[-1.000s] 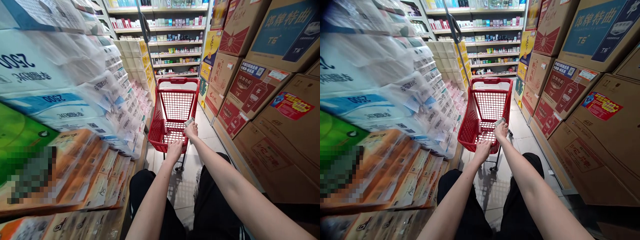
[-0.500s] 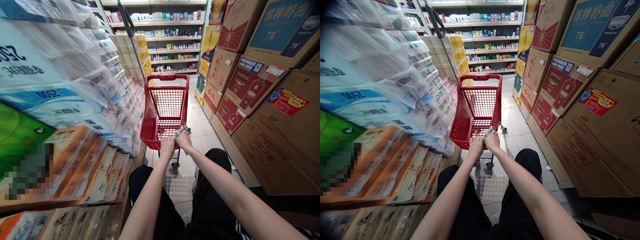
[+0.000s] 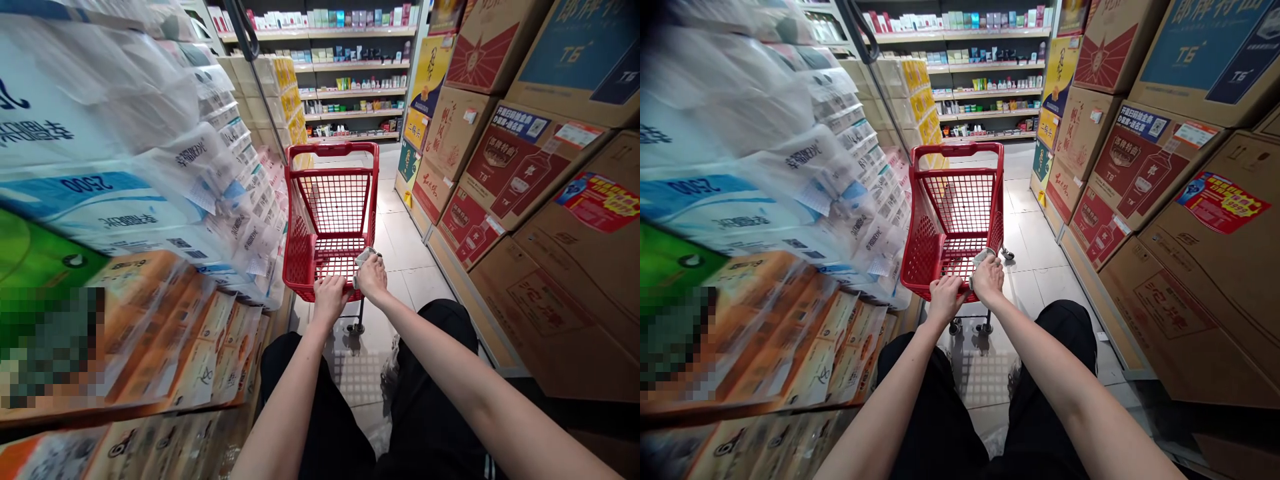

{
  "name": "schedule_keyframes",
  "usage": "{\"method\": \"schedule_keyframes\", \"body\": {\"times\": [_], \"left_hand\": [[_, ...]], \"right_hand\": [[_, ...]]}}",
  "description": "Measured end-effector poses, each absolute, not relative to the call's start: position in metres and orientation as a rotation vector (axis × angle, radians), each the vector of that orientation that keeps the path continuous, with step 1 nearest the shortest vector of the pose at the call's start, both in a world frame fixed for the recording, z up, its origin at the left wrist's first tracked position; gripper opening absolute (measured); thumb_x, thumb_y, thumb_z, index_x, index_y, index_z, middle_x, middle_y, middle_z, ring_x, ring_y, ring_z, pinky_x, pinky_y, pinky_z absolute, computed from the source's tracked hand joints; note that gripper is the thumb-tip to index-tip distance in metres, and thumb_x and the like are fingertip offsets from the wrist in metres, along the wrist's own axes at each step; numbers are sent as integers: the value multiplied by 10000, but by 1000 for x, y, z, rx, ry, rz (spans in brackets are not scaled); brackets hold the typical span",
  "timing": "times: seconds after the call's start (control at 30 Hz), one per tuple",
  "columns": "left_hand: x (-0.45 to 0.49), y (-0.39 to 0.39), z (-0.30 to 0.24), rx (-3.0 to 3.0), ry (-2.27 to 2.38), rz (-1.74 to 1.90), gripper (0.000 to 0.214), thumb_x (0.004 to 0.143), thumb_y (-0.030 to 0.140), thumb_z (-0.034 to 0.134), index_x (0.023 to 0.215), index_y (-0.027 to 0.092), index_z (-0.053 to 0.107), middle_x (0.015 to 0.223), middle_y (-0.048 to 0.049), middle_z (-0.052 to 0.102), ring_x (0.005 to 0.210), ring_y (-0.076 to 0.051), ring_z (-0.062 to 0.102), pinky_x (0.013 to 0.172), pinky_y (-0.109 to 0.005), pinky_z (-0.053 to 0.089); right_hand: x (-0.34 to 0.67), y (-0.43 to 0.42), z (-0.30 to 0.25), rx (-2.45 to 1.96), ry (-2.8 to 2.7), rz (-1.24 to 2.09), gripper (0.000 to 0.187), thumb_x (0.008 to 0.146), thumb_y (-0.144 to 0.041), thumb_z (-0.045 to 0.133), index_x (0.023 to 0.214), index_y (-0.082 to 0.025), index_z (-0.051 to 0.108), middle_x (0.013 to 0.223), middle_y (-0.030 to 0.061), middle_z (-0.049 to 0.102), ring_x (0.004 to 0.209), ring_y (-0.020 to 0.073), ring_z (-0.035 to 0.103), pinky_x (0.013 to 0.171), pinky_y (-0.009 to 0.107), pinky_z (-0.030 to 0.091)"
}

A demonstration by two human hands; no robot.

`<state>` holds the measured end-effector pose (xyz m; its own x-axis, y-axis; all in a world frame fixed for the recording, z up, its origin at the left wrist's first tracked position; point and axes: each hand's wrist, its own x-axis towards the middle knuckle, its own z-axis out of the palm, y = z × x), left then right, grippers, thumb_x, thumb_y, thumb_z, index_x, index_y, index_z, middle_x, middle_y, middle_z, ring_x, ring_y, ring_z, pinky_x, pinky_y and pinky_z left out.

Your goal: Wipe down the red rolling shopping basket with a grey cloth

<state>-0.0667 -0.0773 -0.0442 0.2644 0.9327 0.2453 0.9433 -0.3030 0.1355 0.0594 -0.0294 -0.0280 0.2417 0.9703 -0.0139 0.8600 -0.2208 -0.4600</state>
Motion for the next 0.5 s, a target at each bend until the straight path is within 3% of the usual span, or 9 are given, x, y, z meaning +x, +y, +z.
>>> {"method": "schedule_keyframes", "body": {"times": [0.3,0.5], "left_hand": [[-63,-80,-48,-2445,-1825,-449,123,849,321,540,904,214,514,968,-56,610,960,-227,498,812,-361,300],[-56,-79,-46,-2402,-1871,-386,140,836,287,563,939,206,513,990,-58,607,987,-229,483,810,-360,301]], "right_hand": [[64,53,-17,-2224,-1550,372,277,876,-92,364,1145,-56,418,1109,244,526,1063,291,530,826,404,452],[68,32,-27,-2165,-1637,363,284,852,-101,391,1133,-73,412,1114,230,520,1053,292,530,833,402,450]]}}
